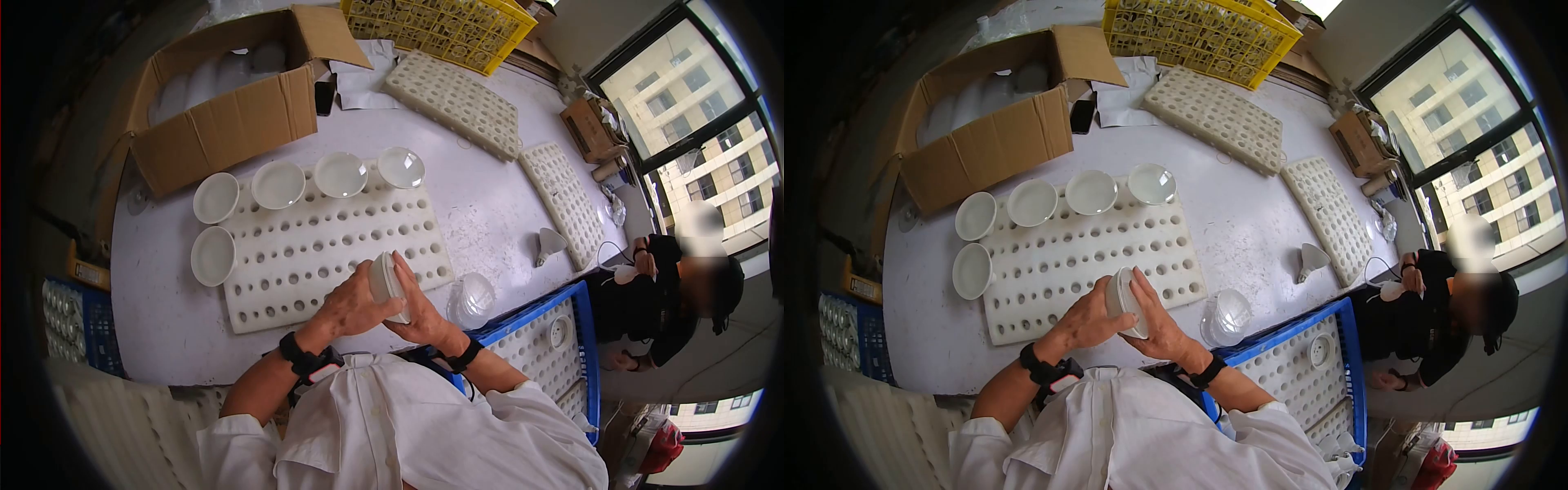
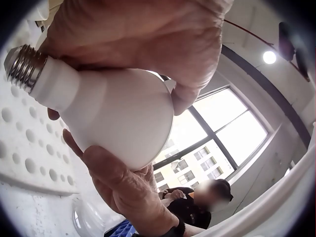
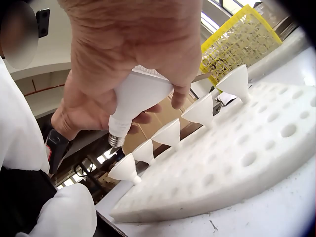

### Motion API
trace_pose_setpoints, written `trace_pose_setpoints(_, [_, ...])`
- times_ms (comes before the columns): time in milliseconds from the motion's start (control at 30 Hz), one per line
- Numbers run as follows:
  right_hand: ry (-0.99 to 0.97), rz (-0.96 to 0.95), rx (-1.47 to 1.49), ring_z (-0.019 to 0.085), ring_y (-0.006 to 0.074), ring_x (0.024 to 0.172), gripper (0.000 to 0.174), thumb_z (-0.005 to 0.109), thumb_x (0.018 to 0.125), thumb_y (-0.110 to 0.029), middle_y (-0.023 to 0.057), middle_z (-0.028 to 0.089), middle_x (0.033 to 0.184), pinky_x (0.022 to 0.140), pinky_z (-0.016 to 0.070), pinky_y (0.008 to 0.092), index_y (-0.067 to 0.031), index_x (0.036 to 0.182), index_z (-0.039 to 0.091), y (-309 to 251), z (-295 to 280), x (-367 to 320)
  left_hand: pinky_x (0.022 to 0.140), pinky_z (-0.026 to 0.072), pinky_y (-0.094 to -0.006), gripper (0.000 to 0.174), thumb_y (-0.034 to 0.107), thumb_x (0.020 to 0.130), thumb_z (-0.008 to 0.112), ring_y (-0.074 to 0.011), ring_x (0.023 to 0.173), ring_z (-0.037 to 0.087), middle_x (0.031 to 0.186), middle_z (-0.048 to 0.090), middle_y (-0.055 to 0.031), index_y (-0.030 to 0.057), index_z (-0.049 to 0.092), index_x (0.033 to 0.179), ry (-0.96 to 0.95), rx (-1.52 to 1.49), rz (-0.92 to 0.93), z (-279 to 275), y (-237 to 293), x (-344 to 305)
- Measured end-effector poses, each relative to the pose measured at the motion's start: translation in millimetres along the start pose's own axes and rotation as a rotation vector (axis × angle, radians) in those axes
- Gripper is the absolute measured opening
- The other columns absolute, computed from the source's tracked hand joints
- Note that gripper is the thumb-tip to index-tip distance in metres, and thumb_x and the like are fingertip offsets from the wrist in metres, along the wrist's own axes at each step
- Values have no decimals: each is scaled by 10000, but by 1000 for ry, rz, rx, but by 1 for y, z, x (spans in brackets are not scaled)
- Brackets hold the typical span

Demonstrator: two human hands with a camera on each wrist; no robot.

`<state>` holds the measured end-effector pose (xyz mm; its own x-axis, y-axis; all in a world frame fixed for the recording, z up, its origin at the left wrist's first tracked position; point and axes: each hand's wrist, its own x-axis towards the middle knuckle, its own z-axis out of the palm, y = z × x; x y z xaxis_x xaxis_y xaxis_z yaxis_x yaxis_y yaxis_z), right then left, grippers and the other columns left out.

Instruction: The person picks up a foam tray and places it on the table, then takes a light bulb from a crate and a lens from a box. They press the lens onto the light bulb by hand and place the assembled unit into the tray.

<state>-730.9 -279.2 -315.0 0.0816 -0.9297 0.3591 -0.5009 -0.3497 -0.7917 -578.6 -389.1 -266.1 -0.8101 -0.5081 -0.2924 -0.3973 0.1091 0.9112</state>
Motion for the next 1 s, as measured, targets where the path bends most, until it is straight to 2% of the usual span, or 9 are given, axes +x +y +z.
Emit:
trace_pose_setpoints(333, [28, -8, 30, 109, 415, 1384, 995, 763, 678, -27, 251, 58, 1497, 1095, 221, 458, -103, 1455, 146, 2, 3, -2, 878, 439, -375, 782, 321, 691, 618, -325, 1019, 541, 1118, 508, -233, -95, 308, 1275, 47, 52, 90, 7, -10, 4])
trace_pose_setpoints(433, [42, -24, 39, 108, 414, 1385, 999, 762, 668, -11, 249, 58, 1498, 1096, 218, 462, -113, 1455, 155, 4, 3, -1, 875, 437, -382, 773, 340, 718, 608, -330, 1031, 537, 1135, 502, -241, -93, 303, 1280, 38, 38, 124, 6, -9, 3])
trace_pose_setpoints(600, [50, -28, 31, 119, 422, 1381, 1007, 763, 653, 5, 258, 60, 1495, 1095, 217, 467, -117, 1452, 163, 4, 1, -1, 872, 434, -375, 694, 430, 826, 494, -340, 1000, 561, 1112, 531, -265, -72, 332, 1277, 73, -27, 160, 5, -7, 3])
trace_pose_setpoints(700, [63, -46, -7, 120, 447, 1373, 1007, 760, 649, 5, 280, 57, 1487, 1091, 219, 477, -131, 1451, 165, 5, 2, -2, 874, 434, -367, 679, 438, 837, 462, -346, 978, 571, 1087, 548, -265, -58, 340, 1283, 89, -32, 191, 6, -6, 2])
trace_pose_setpoints(833, [63, -111, -40, 110, 485, 1361, 1004, 756, 649, -6, 311, 55, 1473, 1083, 218, 500, -179, 1450, 176, 5, 3, -4, 877, 432, -368, 679, 425, 836, 463, -341, 996, 563, 1107, 538, -256, -46, 321, 1303, 80, -73, 150, 8, -9, 3])
trace_pose_setpoints(1000, [74, -148, -46, 108, 491, 1360, 992, 752, 640, -5, 317, 51, 1473, 1079, 211, 515, -212, 1445, 209, 6, 3, -5, 908, 409, -363, 657, 363, 833, 458, -309, 1060, 517, 1168, 484, -222, -39, 290, 1324, 57, -88, 247, 8, -8, 0])
